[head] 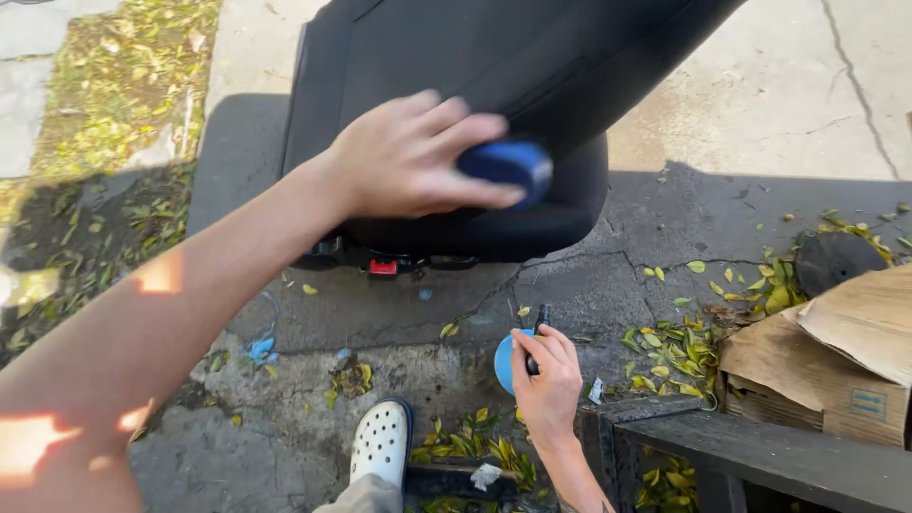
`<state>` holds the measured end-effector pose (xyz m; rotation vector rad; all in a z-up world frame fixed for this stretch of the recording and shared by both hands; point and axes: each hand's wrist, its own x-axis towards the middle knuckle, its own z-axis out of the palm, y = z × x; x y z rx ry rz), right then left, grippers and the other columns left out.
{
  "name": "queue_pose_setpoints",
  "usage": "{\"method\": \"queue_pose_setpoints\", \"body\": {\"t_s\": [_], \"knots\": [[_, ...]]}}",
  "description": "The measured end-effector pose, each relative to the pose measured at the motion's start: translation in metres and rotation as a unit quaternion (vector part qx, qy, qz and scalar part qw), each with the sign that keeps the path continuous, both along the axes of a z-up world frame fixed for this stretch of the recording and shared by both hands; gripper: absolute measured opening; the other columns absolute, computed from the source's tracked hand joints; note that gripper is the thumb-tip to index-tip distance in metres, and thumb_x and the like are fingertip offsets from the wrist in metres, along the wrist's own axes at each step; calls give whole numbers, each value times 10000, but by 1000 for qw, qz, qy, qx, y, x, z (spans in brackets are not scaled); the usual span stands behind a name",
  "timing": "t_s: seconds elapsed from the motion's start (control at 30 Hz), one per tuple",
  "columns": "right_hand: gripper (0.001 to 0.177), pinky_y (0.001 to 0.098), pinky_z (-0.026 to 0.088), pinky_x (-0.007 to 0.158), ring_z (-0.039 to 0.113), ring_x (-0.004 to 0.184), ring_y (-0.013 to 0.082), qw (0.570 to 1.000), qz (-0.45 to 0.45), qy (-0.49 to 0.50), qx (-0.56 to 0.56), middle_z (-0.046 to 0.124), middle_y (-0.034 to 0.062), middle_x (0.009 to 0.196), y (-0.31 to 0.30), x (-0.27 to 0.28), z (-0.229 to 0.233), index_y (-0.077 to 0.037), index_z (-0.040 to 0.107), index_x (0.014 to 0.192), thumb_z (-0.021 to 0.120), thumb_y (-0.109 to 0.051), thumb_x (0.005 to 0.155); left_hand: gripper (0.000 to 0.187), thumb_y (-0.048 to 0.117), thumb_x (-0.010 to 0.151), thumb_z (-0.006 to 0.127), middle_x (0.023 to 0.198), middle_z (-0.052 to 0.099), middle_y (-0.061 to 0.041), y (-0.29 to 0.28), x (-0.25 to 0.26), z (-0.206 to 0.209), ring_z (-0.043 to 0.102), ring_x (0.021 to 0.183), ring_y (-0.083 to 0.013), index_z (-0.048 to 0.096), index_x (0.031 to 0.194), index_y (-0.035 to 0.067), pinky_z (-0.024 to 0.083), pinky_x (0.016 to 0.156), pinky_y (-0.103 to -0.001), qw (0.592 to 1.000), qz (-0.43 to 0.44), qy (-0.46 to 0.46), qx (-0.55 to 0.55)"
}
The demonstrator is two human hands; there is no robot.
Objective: The person cleans a black car seat placed on a concrete surface. They spray the seat with a yellow and blue pressure sprayer and scrub it with a blue brush. The person scrubs the seat base, sides, and back, then lifts the seat to clean the underside and metal rails.
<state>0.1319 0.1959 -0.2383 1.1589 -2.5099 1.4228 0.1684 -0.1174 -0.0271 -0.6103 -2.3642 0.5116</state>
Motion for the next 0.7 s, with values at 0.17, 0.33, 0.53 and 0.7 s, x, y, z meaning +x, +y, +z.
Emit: {"method": "queue_pose_setpoints", "body": {"t_s": [0.17, 0.33, 0.53, 0.7], "knots": [[170, 352, 547, 963, 698, 1117, 231, 1000, -3, 9, 4, 758, -5, 896, -6, -1, -9, -97, 828, 1002, 753, -59, 855, 625, 244, 910, 614, 1396, 554, -70, -95, 145, -108, 552, 967, -210, 509, 1509, 389, 450, 769, -305, 966, 75, -217, -122], [174, 350, 550, 975, 701, 1122, 230, 1000, -6, 2, 1, 771, 6, 893, -11, 2, 0, -71, 830, 1003, 762, -27, 849, 567, 229, 991, 700, 1370, 548, -45, -25, 9, -8, 517, 957, -174, 579, 1497, 455, 454, 788, -288, 996, 14, -5, -92], [161, 371, 552, 950, 695, 1117, 270, 1000, 9, 16, -14, 759, 44, 917, -4, 3, 0, -32, 813, 1000, 764, 7, 852, 527, 250, 959, 755, 1284, 564, -25, -51, 81, -40, 555, 913, -154, 617, 1413, 479, 485, 756, -262, 993, 68, -51, -84], [184, 363, 549, 953, 682, 1161, 254, 1000, 5, -9, -10, 758, 23, 903, -6, 4, -3, -50, 827, 1011, 752, 2, 850, 1023, 64, 811, 813, 1414, 553, -111, -126, 160, -89, 649, 1054, -203, 272, 1641, 320, 612, 856, -244, 849, 196, -432, -234]]}}
